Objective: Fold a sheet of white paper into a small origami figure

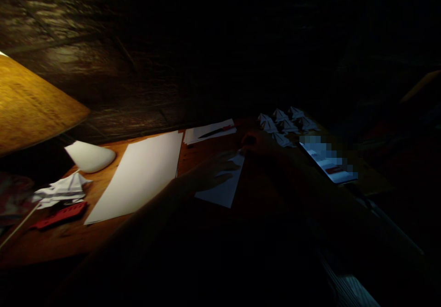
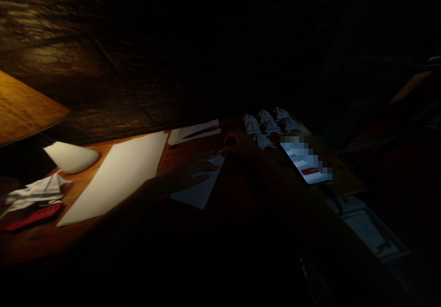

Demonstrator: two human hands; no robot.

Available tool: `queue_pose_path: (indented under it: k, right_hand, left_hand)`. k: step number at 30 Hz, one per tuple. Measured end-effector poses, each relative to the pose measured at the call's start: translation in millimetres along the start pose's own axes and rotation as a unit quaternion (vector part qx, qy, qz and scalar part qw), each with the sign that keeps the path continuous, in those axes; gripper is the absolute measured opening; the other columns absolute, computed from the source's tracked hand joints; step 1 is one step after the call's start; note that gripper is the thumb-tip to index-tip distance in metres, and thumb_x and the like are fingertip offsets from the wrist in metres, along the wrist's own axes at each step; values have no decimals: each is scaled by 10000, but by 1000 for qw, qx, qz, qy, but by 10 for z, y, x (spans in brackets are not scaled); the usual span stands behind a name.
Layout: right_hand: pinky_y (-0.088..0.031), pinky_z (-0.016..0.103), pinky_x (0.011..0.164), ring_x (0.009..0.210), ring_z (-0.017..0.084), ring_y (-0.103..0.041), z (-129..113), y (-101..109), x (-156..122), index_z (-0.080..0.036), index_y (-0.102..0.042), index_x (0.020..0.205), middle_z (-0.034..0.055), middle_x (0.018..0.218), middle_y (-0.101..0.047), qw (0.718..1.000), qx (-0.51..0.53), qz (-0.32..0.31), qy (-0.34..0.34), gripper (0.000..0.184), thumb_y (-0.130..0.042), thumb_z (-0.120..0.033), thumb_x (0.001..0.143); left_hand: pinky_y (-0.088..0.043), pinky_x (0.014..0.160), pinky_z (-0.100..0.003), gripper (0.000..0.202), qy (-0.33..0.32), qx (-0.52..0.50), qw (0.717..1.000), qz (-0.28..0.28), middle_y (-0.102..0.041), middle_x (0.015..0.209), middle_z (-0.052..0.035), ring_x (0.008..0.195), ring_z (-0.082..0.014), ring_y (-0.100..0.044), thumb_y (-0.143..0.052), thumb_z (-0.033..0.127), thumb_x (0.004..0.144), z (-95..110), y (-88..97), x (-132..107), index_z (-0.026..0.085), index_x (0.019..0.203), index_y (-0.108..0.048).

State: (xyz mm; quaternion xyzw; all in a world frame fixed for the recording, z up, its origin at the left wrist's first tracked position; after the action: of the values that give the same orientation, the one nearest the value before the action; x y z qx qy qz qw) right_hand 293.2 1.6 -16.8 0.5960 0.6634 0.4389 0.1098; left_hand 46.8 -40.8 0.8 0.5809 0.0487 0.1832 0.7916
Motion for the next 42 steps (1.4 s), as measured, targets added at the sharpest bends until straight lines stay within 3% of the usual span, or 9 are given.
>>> queue_pose_path:
  k: [8, 21, 28, 35, 42]
  right_hand:
    - [-494, 349, 847, 942, 233, -673, 0, -1, 0, -184, -737, 894, 78, 1005, -748, 1000, 4, -2, -1, 146, -763, -176, 750]
    - [-491, 329, 872, 958, 209, -674, -33, 12, -3, -192, -734, 891, 59, 1009, -753, 1000, 2, -7, -9, 155, -713, -111, 761]
    - [-498, 338, 853, 923, 212, -674, -41, 18, -2, -189, -744, 889, 71, 994, -749, 1000, 5, -9, -16, 147, -716, -123, 760]
    - [-502, 354, 872, 944, 221, -674, -39, 13, 0, -189, -736, 879, 72, 1003, -752, 1000, 13, -6, -7, 141, -721, -121, 756]
    - [-495, 327, 864, 947, 211, -675, -22, 5, 1, -190, -740, 893, 66, 1001, -749, 1000, 7, -7, -9, 150, -704, -118, 766]
  left_hand:
    - [-329, 1237, -517, 307, 2, -2, 1000, 2, -311, 1664, -99, 1551, -252, -263, -516, 273, 1022, 10, 4, 5, 229, 1311, -607]
    - [-332, 1235, -520, 317, 23, 25, 999, -12, -315, 1668, -45, 1542, -260, -283, -535, 257, 1008, 76, 52, 14, 265, 1317, -608]
    - [-313, 1236, -523, 303, 32, 52, 998, -25, -305, 1670, -46, 1533, -278, -268, -542, 240, 995, 169, 98, 45, 229, 1286, -624]
    - [-258, 1238, -610, 301, 35, 63, 997, -25, -323, 1662, -44, 1535, -333, -252, -605, 208, 926, 214, 131, 89, 232, 1224, -644]
    - [-277, 1231, -578, 324, 42, 51, 998, -22, -357, 1648, -41, 1525, -322, -286, -620, 223, 906, 196, 93, 96, 243, 1230, -633]
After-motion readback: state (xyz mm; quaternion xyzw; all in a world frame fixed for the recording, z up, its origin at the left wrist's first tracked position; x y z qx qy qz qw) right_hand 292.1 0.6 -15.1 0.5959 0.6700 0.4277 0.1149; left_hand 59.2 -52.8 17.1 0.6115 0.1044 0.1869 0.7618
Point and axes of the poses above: each hand's wrist, its own x-axis towards the middle knuckle, its own y-axis out of the back of the hand, z = x × y, the point moved 2 cm from there along x, towards the middle knuckle
